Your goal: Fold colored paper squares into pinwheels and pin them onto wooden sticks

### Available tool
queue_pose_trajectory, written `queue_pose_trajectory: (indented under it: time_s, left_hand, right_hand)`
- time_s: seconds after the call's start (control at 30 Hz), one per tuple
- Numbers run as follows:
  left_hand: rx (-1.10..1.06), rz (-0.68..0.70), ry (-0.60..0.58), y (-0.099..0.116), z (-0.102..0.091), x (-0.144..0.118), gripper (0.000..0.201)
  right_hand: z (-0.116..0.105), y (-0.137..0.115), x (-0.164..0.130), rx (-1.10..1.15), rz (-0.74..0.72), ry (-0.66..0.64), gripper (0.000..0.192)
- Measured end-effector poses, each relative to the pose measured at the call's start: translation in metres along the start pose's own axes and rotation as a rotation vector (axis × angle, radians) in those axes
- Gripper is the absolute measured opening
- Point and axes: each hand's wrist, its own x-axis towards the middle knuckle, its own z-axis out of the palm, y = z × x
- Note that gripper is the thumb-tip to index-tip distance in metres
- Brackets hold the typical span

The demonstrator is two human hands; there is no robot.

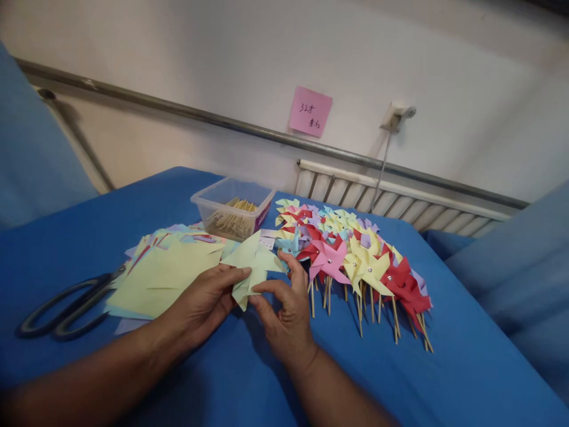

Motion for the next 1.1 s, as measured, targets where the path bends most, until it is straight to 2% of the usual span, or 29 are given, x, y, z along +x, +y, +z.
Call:
queue_pose_trajectory:
  time_s: [0.17,0.33,0.47,0.73,0.83,0.93,1.1]
  left_hand:
    - [-0.043,-0.005,-0.02,0.002,-0.001,0.002,0.013]
    - [-0.044,-0.026,-0.018,0.001,-0.002,0.005,0.014]
    - [-0.018,-0.018,-0.016,0.002,-0.001,0.002,0.011]
    - [0.065,-0.019,0.01,0.005,0.002,0.0,0.006]
    - [0.109,0.007,0.08,0.002,0.002,0.0,0.011]
    - [0.173,0.046,0.138,-0.003,-0.001,0.002,0.019]
    - [0.267,0.065,0.11,-0.011,-0.005,0.003,0.018]
  right_hand:
    - [-0.002,-0.006,0.001,0.003,0.002,0.053,0.022]
    - [-0.004,-0.001,0.002,-0.045,-0.103,0.094,0.021]
    - [-0.008,0.001,0.005,-0.136,-0.167,0.066,0.026]
    - [-0.02,-0.001,0.012,-0.274,-0.251,-0.017,0.019]
    - [-0.017,0.001,0.012,-0.176,-0.176,-0.015,0.01]
    - [-0.013,0.0,0.011,-0.006,0.002,-0.008,0.005]
    - [-0.007,-0.001,0.007,0.169,0.204,0.002,0.009]
